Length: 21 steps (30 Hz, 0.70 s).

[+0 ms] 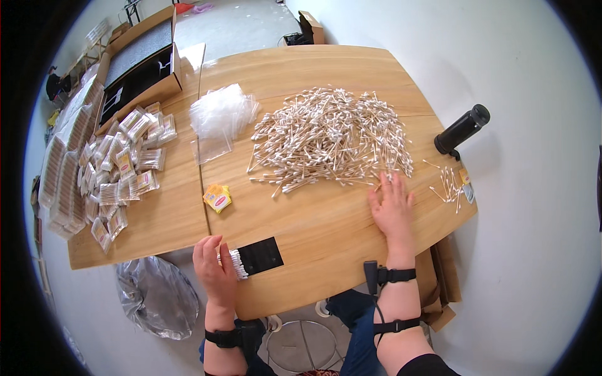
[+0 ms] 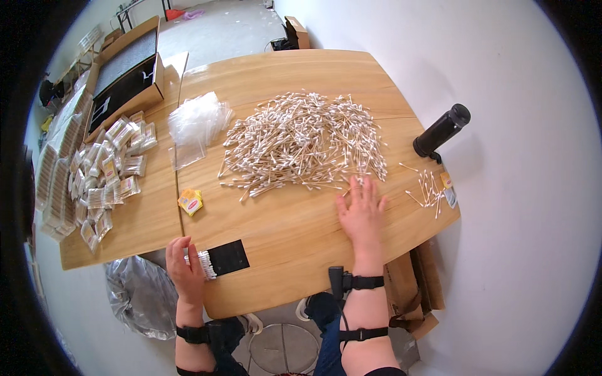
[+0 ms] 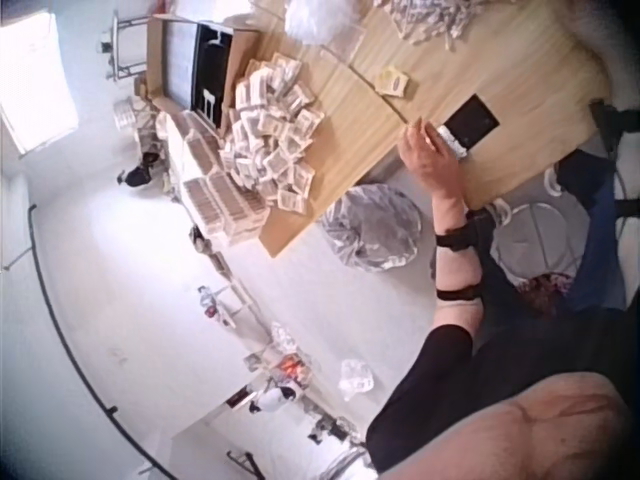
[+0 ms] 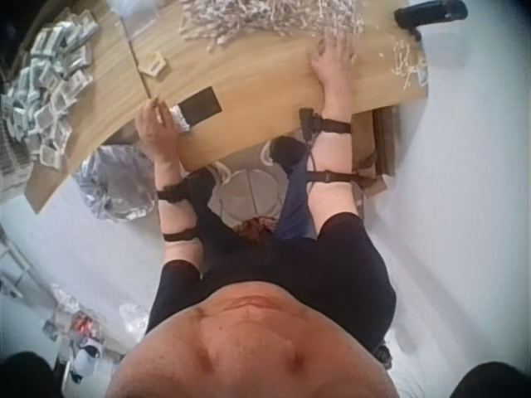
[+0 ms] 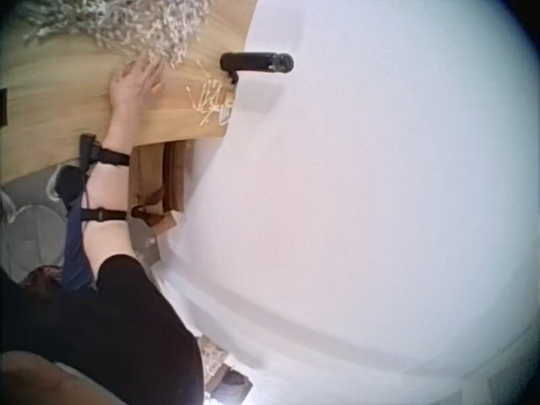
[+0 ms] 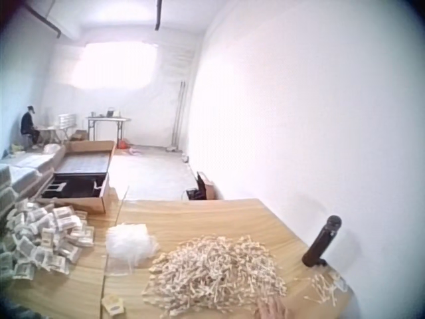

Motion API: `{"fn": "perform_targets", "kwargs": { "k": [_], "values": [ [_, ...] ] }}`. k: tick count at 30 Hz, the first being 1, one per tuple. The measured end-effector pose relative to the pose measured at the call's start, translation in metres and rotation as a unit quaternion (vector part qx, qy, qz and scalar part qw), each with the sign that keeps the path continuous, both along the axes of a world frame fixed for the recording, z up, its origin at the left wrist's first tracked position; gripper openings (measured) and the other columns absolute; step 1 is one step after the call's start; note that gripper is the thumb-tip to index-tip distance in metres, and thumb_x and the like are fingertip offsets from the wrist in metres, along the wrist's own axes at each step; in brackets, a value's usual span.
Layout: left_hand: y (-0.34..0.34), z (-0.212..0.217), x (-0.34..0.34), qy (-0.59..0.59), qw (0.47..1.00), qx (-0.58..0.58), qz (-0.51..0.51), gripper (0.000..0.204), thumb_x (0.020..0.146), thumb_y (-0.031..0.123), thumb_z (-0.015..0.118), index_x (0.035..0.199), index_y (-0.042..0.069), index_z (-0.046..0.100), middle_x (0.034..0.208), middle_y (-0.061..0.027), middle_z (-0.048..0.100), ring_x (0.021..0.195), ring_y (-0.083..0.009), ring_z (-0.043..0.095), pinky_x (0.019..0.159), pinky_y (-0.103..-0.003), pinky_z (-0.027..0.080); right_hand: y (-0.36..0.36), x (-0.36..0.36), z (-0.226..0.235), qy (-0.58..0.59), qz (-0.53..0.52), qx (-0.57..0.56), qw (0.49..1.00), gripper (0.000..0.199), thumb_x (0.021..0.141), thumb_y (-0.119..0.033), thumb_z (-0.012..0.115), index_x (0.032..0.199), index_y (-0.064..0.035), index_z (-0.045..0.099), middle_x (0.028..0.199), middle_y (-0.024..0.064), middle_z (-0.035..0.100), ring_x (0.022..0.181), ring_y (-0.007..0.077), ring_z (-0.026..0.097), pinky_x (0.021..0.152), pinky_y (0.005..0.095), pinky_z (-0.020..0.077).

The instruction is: Packing cotton swabs into small plastic bags.

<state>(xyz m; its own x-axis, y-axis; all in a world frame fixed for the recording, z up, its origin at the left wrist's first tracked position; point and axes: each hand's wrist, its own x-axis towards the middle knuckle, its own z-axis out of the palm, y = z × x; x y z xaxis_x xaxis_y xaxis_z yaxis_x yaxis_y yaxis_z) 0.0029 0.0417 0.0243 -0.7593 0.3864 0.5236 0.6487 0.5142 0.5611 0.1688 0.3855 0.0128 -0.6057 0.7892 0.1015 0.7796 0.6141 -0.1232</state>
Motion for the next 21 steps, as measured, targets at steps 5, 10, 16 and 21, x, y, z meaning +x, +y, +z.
{"fn": "perform_targets", "kwargs": {
  "k": [5,10,16,21],
  "values": [
    [0.01,0.0,0.01,-0.001,1.0,-0.012,-0.015,0.019,0.089,0.002,0.065,0.108,0.003,0.062,0.102,-0.016,0.063,0.095,-0.0348,0.06,0.084,-0.042,0.049,-0.048,-0.033,-0.011,0.041,0.112,-0.004,0.993,0.067,0.101,-0.048,0.045,0.149,-0.0017,0.041,0.154,0.0221,0.039,0.146,0.0367,0.032,0.12,0.0552,0.0202],
    [0.028,0.0,0.021,-0.015,0.999,-0.013,-0.035,0.021,0.089,0.003,0.066,0.109,0.003,0.062,0.103,-0.0154,0.063,0.096,-0.0353,0.06,0.085,-0.043,0.048,-0.093,-0.046,-0.009,0.101,0.188,0.001,0.977,0.063,0.097,-0.043,0.054,0.141,0.0019,0.049,0.147,0.0256,0.045,0.14,0.0388,0.04,0.118,0.0533,0.0255],
    [0.043,0.001,0.03,-0.031,0.997,-0.02,-0.066,0.022,0.088,0.002,0.064,0.11,0.003,0.062,0.107,-0.0144,0.064,0.1,-0.035,0.061,0.088,-0.044,0.048,-0.146,-0.047,0.007,0.114,0.273,0.007,0.955,0.062,0.094,-0.038,0.062,0.14,0.0006,0.05,0.141,0.0253,0.051,0.134,0.0395,0.046,0.114,0.0524,0.0322],
    [0.051,-0.004,0.034,-0.049,0.995,-0.033,-0.085,0.027,0.088,0.002,0.064,0.115,0.004,0.062,0.114,-0.0142,0.064,0.106,-0.0344,0.06,0.092,-0.044,0.047,-0.151,-0.041,0.011,0.237,0.323,-0.169,0.901,0.05,0.091,-0.021,0.064,0.137,-0.0023,0.055,0.138,0.0212,0.054,0.13,0.0375,0.049,0.111,0.0483,0.0371]
  ]
}}
